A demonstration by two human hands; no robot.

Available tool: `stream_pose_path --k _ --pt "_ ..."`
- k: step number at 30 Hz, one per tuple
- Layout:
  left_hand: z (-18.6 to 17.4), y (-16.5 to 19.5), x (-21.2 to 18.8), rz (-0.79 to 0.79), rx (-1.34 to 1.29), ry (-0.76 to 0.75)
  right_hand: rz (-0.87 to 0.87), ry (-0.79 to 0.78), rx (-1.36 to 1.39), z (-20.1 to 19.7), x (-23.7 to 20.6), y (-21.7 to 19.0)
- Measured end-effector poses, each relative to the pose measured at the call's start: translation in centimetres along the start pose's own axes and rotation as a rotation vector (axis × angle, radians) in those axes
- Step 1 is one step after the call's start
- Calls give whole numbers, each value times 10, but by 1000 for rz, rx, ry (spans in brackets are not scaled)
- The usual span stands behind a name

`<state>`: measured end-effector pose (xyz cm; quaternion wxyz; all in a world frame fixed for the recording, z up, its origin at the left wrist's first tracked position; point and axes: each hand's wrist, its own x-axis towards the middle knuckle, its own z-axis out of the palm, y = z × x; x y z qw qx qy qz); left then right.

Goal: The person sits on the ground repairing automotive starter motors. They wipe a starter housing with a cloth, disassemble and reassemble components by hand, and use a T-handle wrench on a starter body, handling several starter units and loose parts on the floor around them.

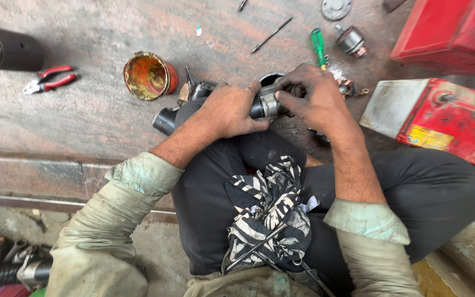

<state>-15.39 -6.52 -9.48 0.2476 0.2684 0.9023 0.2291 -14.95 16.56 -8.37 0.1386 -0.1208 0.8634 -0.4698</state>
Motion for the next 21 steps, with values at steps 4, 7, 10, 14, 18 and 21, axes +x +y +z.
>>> stream_pose_path --k 4,7,10,14,18,21 --pt "-1 3 0 -6 9 2 -118 -67 -76 -8 7 2" --pt "-2 4 1 -8 -12 13 -222 -87 -173 -5 17 4" --pt "-4 5 1 -24 24 -8 -292 -61 -195 -3 20 5" --pt "-5 5 -1 -45 15 -9 -347 -6 -250 1 11 2" --pt "-5 5 -2 -36 27 -13 -325 37 -364 7 6 -4" --pt "-6 6 0 -42 21 -16 -324 87 -340 9 4 -9"
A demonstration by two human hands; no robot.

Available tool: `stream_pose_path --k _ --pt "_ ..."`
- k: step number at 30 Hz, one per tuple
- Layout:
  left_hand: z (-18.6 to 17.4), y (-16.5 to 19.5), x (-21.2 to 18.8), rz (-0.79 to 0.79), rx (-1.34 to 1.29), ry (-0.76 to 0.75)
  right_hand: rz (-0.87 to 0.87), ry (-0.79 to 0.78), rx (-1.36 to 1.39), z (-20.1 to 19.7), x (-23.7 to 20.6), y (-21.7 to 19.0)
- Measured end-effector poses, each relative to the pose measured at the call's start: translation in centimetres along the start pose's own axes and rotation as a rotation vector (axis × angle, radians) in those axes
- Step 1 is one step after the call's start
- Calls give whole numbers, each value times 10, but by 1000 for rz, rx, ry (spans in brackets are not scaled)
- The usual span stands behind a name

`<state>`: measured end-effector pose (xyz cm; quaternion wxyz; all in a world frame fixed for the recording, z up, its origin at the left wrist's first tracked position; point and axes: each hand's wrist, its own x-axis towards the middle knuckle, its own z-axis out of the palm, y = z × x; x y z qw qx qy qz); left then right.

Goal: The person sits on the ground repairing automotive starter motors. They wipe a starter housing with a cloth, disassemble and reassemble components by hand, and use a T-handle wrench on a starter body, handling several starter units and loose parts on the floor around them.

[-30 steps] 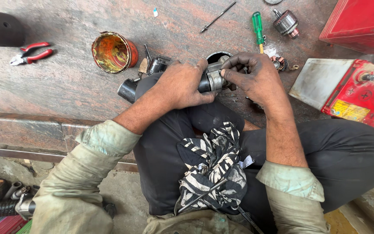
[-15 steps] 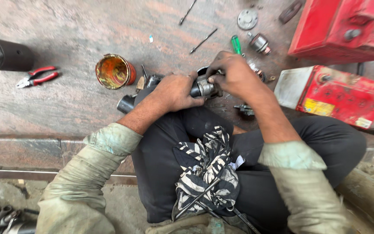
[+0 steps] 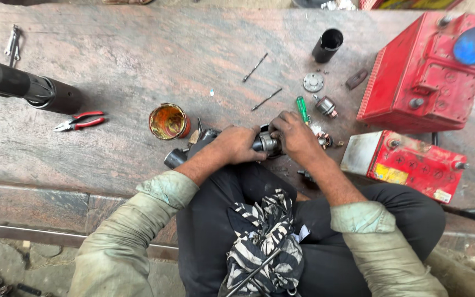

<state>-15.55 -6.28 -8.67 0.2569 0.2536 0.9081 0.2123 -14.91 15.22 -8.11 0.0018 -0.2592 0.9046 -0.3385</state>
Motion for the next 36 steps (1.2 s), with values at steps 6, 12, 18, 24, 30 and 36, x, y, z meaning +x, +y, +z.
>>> stream_pose_path --k 6,12,18,24,30,36 --pt "-3 2 -2 -32 11 -25 118 -55 -9 0 -2 -10" --pt "-6 3 -4 -25 10 -12 40 -2 -109 3 -2 -12" --pt "-8 6 -3 -47 31 -50 136 18 0 2 -5 -10" --pt "-8 9 -4 -74 52 -76 166 -187 144 -13 10 4" --pt "-9 10 -3 -73 53 -75 303 -252 177 -19 21 1" --pt "-9 10 -3 -76 44 -95 136 -199 95 -17 16 -1"
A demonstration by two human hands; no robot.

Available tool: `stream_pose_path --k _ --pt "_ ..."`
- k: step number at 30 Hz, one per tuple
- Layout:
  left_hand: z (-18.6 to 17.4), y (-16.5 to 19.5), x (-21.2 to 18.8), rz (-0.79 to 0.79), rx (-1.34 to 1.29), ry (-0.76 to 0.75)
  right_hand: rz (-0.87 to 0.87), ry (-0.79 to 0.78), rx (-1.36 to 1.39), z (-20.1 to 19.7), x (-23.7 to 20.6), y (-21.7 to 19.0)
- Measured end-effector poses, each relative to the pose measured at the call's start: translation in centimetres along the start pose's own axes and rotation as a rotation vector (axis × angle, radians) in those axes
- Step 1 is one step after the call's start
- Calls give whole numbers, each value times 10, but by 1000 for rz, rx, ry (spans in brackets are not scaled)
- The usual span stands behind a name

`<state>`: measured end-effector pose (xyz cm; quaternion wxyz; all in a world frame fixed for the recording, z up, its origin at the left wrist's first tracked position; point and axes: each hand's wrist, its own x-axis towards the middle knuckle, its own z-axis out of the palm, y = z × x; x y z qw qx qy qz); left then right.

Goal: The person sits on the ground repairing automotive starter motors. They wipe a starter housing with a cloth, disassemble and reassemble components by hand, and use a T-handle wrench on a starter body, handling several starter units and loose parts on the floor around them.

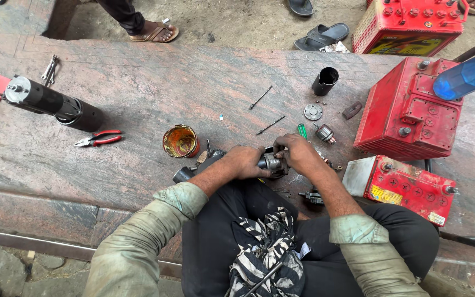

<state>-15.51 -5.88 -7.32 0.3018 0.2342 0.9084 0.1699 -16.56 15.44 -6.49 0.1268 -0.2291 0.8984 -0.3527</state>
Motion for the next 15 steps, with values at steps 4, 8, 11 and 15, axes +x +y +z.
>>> stream_pose_path --k 4,8,11,15 --pt "1 -1 -1 13 4 25 19 43 -100 7 -6 -2" --pt "-1 0 -2 20 3 25 14 92 -131 11 -9 -7" --pt "-3 2 -2 -4 5 -1 40 94 -89 10 -9 -8" --pt "-3 2 -1 -15 16 -16 33 -2 -72 4 -6 -4"
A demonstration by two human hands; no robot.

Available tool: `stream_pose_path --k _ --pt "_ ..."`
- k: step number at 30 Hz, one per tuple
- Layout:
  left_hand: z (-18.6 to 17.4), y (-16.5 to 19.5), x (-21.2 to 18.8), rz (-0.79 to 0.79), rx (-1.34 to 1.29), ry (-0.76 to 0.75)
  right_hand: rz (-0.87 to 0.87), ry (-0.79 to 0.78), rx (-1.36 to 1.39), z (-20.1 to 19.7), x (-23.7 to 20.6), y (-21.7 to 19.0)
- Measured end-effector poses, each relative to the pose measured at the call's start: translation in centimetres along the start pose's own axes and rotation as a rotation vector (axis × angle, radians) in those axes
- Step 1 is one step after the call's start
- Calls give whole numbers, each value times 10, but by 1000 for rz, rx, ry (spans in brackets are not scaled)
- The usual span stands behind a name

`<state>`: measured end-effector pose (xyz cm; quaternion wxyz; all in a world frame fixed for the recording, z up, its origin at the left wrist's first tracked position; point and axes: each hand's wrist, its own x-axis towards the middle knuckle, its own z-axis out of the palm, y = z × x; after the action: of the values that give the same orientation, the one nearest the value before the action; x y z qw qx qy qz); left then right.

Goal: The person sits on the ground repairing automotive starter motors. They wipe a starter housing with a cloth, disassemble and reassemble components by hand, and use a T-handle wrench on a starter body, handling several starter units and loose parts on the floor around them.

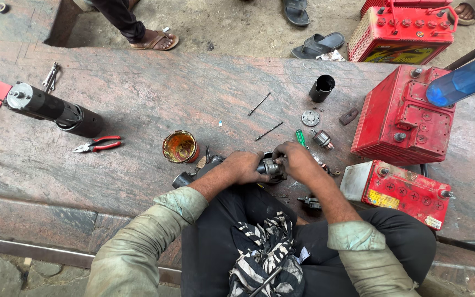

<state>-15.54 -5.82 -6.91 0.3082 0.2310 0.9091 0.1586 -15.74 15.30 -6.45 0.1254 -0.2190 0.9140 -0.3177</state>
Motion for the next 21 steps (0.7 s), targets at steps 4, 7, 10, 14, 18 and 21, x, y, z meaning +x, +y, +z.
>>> stream_pose_path --k 4,7,10,14,18,21 --pt "4 -3 -1 36 -17 42 87 -52 88 -3 5 1" --pt "5 -4 -1 31 -15 41 62 -36 72 -4 7 1" --pt "5 -4 -1 60 -13 74 19 -25 26 -2 7 1" --pt "5 -4 -1 57 -31 81 -29 59 -121 10 1 0" --pt "5 -2 1 51 -35 92 -86 191 -181 19 -2 4" --pt "4 -2 2 8 -36 61 -32 28 -93 15 1 17"
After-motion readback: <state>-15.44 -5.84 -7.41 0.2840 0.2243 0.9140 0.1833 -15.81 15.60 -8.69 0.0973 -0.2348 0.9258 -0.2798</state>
